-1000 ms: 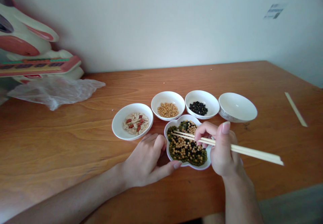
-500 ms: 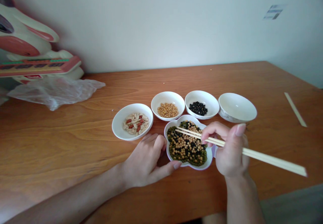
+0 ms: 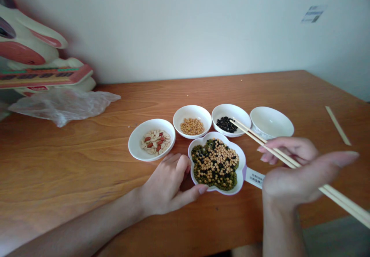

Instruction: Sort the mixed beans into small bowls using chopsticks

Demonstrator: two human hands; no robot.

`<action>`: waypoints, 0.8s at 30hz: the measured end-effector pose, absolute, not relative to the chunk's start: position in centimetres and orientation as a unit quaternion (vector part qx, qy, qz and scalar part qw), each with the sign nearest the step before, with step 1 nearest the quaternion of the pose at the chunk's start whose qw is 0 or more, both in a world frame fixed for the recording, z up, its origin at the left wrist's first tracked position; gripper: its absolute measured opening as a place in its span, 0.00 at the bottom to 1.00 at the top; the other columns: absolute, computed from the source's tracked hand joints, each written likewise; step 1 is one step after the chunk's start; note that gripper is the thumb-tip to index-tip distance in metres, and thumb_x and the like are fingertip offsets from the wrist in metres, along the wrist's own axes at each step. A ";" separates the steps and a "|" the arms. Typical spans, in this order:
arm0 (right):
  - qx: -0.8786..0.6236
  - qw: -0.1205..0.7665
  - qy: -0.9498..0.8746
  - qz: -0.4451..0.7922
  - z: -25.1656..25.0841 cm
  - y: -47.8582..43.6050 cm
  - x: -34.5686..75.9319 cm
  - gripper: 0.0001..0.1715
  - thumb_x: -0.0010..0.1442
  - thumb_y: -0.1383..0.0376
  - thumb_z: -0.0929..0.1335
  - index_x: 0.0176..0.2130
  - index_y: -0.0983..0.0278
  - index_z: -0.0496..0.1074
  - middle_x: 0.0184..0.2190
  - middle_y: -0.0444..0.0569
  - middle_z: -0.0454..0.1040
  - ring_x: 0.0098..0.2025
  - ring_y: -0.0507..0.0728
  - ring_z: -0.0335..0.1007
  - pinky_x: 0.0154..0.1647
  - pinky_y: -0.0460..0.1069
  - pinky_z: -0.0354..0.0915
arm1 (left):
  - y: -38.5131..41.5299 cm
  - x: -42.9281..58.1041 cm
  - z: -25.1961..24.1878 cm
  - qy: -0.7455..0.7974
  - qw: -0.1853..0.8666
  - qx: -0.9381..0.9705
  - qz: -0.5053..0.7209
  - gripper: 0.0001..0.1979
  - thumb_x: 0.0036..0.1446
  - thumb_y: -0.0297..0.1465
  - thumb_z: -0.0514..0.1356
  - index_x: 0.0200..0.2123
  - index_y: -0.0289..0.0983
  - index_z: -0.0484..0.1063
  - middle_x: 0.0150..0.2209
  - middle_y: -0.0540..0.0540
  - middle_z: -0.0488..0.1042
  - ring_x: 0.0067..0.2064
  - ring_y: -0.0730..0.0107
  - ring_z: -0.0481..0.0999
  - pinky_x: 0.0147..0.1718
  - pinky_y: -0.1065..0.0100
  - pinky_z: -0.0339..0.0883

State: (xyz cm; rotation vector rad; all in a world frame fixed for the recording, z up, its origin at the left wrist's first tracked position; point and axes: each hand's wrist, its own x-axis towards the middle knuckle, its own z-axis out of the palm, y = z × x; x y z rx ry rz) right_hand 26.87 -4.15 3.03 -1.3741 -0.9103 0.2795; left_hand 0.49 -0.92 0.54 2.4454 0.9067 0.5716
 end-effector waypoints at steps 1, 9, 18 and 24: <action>-0.612 0.694 -0.366 0.097 3.4 -3.9 26.5 0.46 0.74 0.36 0.49 0.28 0.59 0.74 0.23 0.50 0.73 0.23 0.57 0.67 0.25 0.53 0.58 | -0.9 0.5 0.5 0.330 0.231 0.891 0.209 0.18 0.70 0.48 0.61 0.41 0.41 0.62 0.34 0.46 0.75 0.33 0.60 0.75 0.32 0.60 0.70; -0.582 0.658 -0.446 0.170 3.9 -3.8 26.0 0.51 0.72 0.32 0.50 0.23 0.61 0.75 0.17 0.50 0.71 0.19 0.55 0.67 0.20 0.51 0.58 | -0.9 0.4 0.2 0.331 0.236 0.890 0.207 0.18 0.70 0.48 0.62 0.42 0.41 0.63 0.35 0.46 0.75 0.34 0.60 0.75 0.33 0.60 0.70; -0.547 0.525 -0.580 0.298 2.4 -4.2 25.7 0.49 0.75 0.36 0.49 0.24 0.60 0.74 0.20 0.48 0.71 0.24 0.56 0.66 0.24 0.52 0.58 | -0.9 0.5 0.3 0.326 0.230 0.890 0.223 0.17 0.69 0.47 0.63 0.41 0.42 0.63 0.34 0.48 0.74 0.32 0.62 0.75 0.31 0.61 0.69; -0.540 0.519 -0.579 0.321 2.0 -4.2 26.1 0.50 0.75 0.35 0.46 0.26 0.60 0.74 0.21 0.48 0.70 0.25 0.56 0.66 0.26 0.52 0.59 | -0.9 0.5 0.2 0.324 0.230 0.890 0.224 0.17 0.69 0.47 0.63 0.41 0.42 0.63 0.35 0.48 0.75 0.33 0.62 0.75 0.32 0.61 0.69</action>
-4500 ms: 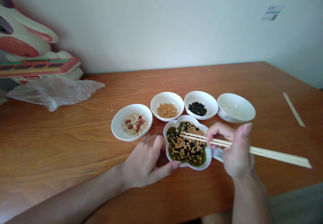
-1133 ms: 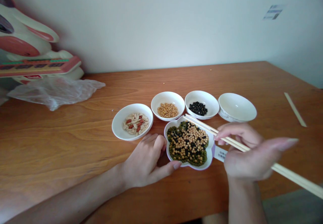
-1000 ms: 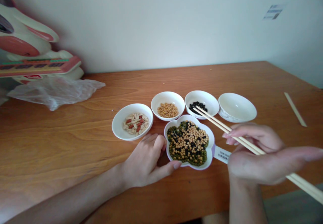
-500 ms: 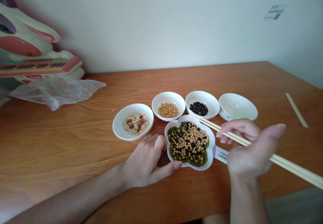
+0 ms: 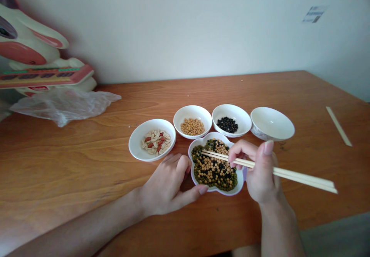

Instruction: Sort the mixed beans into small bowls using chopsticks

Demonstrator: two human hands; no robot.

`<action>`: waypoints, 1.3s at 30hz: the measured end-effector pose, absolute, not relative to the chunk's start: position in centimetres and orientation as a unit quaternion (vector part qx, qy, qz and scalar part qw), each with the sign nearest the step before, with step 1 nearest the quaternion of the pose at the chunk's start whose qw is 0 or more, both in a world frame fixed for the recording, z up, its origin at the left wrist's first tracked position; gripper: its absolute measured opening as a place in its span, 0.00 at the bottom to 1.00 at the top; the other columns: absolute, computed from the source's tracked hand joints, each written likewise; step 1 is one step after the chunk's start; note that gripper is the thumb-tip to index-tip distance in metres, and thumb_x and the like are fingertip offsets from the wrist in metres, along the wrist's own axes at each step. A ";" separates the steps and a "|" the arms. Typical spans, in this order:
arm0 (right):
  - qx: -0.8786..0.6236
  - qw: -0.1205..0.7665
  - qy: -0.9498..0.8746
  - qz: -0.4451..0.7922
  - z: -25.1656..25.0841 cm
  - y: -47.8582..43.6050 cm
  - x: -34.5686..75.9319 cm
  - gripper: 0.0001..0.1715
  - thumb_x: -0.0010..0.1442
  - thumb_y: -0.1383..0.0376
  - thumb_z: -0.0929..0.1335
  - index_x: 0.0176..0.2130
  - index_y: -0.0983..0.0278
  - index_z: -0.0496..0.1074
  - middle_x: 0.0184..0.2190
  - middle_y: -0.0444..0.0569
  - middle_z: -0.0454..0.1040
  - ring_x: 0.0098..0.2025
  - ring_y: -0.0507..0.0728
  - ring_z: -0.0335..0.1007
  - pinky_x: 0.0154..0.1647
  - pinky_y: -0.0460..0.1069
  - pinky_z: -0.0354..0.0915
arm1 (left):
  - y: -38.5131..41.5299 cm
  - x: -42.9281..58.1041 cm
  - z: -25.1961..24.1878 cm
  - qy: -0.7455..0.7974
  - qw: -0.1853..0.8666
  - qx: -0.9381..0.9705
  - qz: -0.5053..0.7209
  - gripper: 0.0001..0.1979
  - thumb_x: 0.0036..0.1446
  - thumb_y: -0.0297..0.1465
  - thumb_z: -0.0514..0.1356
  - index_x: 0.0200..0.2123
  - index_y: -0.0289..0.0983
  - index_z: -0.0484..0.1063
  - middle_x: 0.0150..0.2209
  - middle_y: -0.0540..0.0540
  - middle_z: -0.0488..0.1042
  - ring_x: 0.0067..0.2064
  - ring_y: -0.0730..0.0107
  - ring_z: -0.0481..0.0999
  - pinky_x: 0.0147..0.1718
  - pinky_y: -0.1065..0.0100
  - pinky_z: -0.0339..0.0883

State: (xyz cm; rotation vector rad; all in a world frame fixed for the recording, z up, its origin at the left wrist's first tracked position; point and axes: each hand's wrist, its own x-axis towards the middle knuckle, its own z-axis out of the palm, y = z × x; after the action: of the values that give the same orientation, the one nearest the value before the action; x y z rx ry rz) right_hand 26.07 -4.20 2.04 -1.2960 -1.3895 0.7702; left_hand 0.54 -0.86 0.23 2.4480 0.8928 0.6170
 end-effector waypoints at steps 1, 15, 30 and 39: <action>-0.539 0.520 -0.580 0.322 2.0 -4.2 26.1 0.51 0.75 0.35 0.46 0.26 0.60 0.74 0.21 0.48 0.70 0.25 0.55 0.66 0.26 0.51 0.60 | -0.9 0.5 0.2 0.324 0.230 0.890 0.225 0.17 0.69 0.47 0.63 0.41 0.42 0.63 0.35 0.48 0.75 0.33 0.62 0.75 0.32 0.61 0.69; -0.563 0.503 -0.594 0.278 2.7 -4.1 25.8 0.50 0.77 0.38 0.48 0.25 0.61 0.75 0.19 0.47 0.71 0.22 0.54 0.66 0.24 0.51 0.57 | -0.9 0.7 0.3 0.325 0.236 0.889 0.220 0.17 0.69 0.47 0.63 0.41 0.42 0.63 0.34 0.48 0.74 0.33 0.61 0.75 0.32 0.61 0.69; -0.549 0.533 -0.575 0.289 2.7 -4.5 26.3 0.53 0.74 0.34 0.45 0.24 0.60 0.74 0.20 0.48 0.70 0.24 0.55 0.65 0.25 0.52 0.58 | -0.9 0.6 0.2 0.334 0.245 0.887 0.202 0.18 0.70 0.49 0.62 0.41 0.41 0.63 0.34 0.47 0.74 0.34 0.60 0.75 0.33 0.59 0.69; -0.531 0.512 -0.563 0.373 2.4 -4.8 26.3 0.51 0.72 0.32 0.45 0.27 0.59 0.73 0.22 0.46 0.68 0.27 0.55 0.64 0.29 0.52 0.58 | -1.0 0.5 0.2 0.330 0.239 0.889 0.208 0.18 0.70 0.48 0.62 0.41 0.41 0.62 0.35 0.47 0.74 0.34 0.60 0.75 0.33 0.60 0.69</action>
State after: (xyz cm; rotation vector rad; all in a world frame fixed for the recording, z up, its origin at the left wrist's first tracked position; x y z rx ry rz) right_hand 26.34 -4.83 2.36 -1.2778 -1.3546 0.8967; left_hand 0.48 -0.98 0.20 2.4344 0.9036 0.5699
